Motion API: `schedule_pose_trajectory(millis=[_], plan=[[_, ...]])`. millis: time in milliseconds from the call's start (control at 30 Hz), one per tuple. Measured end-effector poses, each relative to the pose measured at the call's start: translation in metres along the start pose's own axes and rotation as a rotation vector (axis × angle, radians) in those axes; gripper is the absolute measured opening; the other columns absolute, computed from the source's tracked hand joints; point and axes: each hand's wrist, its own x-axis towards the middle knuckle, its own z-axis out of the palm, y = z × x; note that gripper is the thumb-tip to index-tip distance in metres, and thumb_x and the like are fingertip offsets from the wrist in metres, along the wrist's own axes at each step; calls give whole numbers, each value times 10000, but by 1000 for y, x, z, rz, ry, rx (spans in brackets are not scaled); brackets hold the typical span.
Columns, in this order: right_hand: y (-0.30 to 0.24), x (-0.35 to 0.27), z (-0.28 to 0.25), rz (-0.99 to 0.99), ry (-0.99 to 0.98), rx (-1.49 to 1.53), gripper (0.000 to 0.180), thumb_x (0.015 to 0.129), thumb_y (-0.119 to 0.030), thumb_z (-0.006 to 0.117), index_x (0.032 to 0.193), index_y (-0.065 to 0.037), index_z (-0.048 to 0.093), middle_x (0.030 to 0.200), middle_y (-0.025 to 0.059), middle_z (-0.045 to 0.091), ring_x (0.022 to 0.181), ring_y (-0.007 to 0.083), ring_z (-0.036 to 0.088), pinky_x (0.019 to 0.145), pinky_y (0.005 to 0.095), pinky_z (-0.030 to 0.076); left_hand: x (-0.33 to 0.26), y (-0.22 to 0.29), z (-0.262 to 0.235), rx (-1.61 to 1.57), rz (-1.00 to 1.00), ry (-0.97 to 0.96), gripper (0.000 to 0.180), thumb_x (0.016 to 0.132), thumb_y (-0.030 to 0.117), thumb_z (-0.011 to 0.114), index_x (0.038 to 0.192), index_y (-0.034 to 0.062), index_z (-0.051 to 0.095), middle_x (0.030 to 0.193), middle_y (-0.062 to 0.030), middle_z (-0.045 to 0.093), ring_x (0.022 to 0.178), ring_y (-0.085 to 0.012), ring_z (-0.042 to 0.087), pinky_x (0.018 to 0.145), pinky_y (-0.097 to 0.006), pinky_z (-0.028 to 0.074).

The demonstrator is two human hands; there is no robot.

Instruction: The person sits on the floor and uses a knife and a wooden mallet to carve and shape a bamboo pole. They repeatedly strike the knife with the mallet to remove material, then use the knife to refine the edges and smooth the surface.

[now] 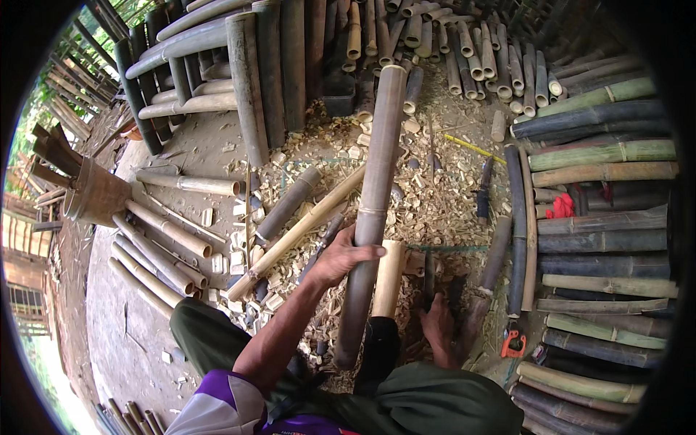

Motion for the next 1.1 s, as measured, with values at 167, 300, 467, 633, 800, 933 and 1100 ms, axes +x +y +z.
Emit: schedule_pose_trajectory(millis=[167, 300, 467, 633, 800, 933, 1100], plan=[[-6, 0, 0, 83, -8, 126, 454, 962, -288, 661, 1299, -8, 538, 1168, 263, 661, 1138, 464, 639, 935, 527, 535, -7, 2, -3, 61, 65, 135, 779, 730, 271, 933, 1342, -23, 552, 1087, -84, 657, 934, -190, 654, 817, -357, 572], [40, 6, 48, 172, 173, 414, 312, 1015, -288, 547, 1189, -37, 611, 1022, 197, 690, 960, 350, 712, 807, 464, 576, 5, -12, -18, 12, 161, 216, 656, 741, 163, 844, 1304, -24, 564, 1015, -80, 654, 872, -185, 656, 777, -345, 576], [1, -27, 6, 192, -33, 1273, 197, 993, -164, 549, 1120, -26, 609, 816, 64, 613, 625, 156, 610, 565, 317, 525, 1, 7, 8, 257, 360, 294, 633, 702, 123, 753, 1291, -16, 566, 1022, -74, 624, 866, -175, 631, 808, -344, 566], [-23, -32, -19, 56, -373, 1394, 215, 903, -48, 599, 1104, 16, 557, 817, 127, 611, 643, 238, 651, 589, 382, 563, -7, 53, 121, 565, 344, 129, 713, 683, 107, 820, 1314, -4, 507, 1040, -112, 646, 874, -255, 673, 835, -416, 592], [3, -17, -16, -46, -189, 780, 212, 902, -46, 600, 1100, 16, 555, 824, 135, 614, 653, 249, 657, 595, 389, 566, -33, 38, 219, 725, 801, -19, 684, 636, 184, 912, 1182, 8, 540, 998, -143, 604, 975, -330, 643, 836, -450, 522], [4, 9, -15, -270, -42, 297, 210, 900, -44, 601, 1096, 16, 553, 830, 142, 617, 661, 259, 661, 599, 396, 568, -35, 24, 212, 750, 856, -41, 532, 675, 147, 785, 1141, 10, 569, 1004, -112, 579, 971, -291, 612, 825, -411, 487], [-7, 30, -15, -413, 20, -25, 208, 898, -42, 602, 1092, 15, 551, 837, 150, 621, 672, 271, 667, 604, 404, 571, -24, 25, 207, 737, 979, 96, 357, 761, 182, 665, 1081, 34, 610, 970, -90, 578, 927, -248, 605, 803, -388, 476]])
